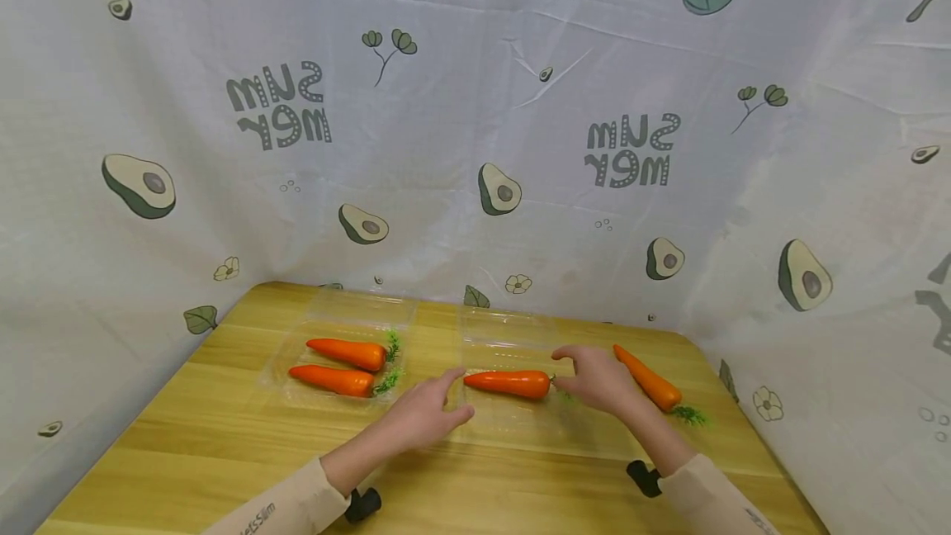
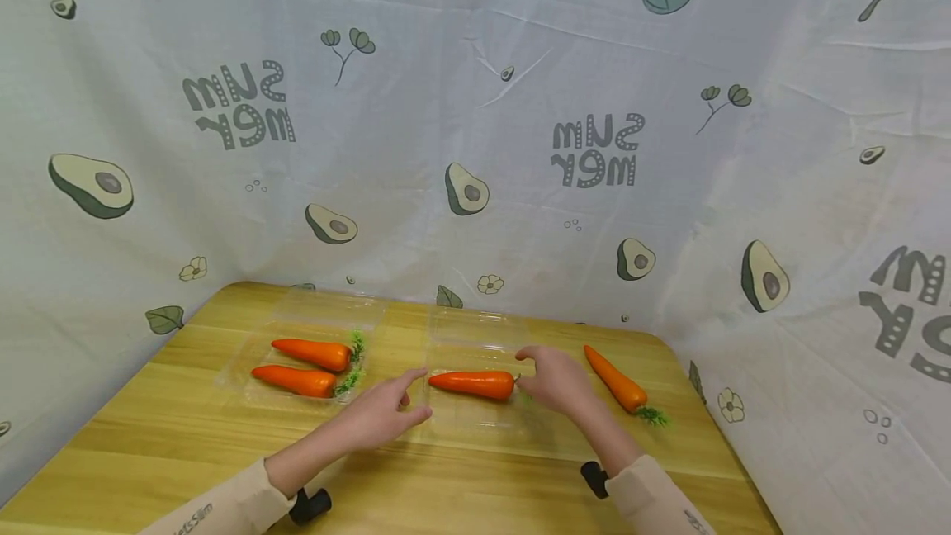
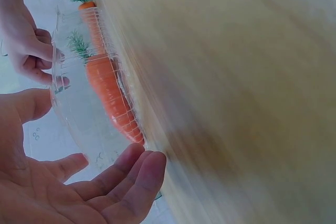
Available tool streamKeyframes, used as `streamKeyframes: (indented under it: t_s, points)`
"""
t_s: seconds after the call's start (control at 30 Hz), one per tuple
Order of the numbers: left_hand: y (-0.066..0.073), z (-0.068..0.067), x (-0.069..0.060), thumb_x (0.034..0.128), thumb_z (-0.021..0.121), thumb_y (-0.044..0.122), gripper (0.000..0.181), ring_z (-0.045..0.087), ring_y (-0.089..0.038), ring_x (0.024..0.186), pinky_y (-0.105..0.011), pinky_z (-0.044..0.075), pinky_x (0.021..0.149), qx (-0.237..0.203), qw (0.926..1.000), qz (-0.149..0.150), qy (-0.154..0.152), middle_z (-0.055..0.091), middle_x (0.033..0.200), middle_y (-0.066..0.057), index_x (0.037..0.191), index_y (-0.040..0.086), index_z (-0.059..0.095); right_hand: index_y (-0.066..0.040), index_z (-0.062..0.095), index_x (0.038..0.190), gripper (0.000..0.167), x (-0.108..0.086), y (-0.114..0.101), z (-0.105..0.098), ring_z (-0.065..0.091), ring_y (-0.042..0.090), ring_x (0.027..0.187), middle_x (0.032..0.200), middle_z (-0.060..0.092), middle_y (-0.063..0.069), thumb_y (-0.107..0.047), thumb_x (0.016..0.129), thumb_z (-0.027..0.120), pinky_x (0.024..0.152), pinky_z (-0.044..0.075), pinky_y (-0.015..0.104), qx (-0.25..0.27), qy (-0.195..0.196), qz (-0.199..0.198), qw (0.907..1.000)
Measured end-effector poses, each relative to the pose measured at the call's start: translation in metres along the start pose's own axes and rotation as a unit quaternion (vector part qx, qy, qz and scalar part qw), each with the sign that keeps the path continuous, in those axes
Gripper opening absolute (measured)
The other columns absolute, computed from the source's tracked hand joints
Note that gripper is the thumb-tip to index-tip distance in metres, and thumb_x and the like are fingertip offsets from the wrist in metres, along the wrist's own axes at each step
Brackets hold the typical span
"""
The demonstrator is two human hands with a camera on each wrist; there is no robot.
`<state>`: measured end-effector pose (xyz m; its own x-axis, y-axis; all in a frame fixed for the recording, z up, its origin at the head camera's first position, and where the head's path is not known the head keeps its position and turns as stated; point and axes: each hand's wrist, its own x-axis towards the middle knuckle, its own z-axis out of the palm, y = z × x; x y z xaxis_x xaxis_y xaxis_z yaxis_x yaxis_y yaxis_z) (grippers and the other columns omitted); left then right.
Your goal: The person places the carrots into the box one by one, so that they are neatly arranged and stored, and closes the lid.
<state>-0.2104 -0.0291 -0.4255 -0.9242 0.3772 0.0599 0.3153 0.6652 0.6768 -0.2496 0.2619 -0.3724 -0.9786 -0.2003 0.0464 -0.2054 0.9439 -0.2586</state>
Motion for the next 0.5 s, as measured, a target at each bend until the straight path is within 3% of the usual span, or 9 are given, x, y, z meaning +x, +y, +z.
streamKeyframes:
  t_s: [0.5]
  points:
    - [0.000, -0.001, 0.000, 0.0950, 0.066, 0.044, 0.070, 0.060, -0.018, 0.091, -0.042, 0.049, 0.073, -0.003, 1.0000, 0.002, -0.002, 0.067, 0.105, -0.007, 0.153, 0.013, 0.042, -0.006, 0.067, 0.129, 0.041, -0.012, 0.029, -0.011, 0.038, 0.017, 0.053, 0.061, 0.045, 0.001, -0.019, 0.090, 0.073, 0.050, 0.030, 0.030, 0.048, 0.022, -0.003, 0.9986]
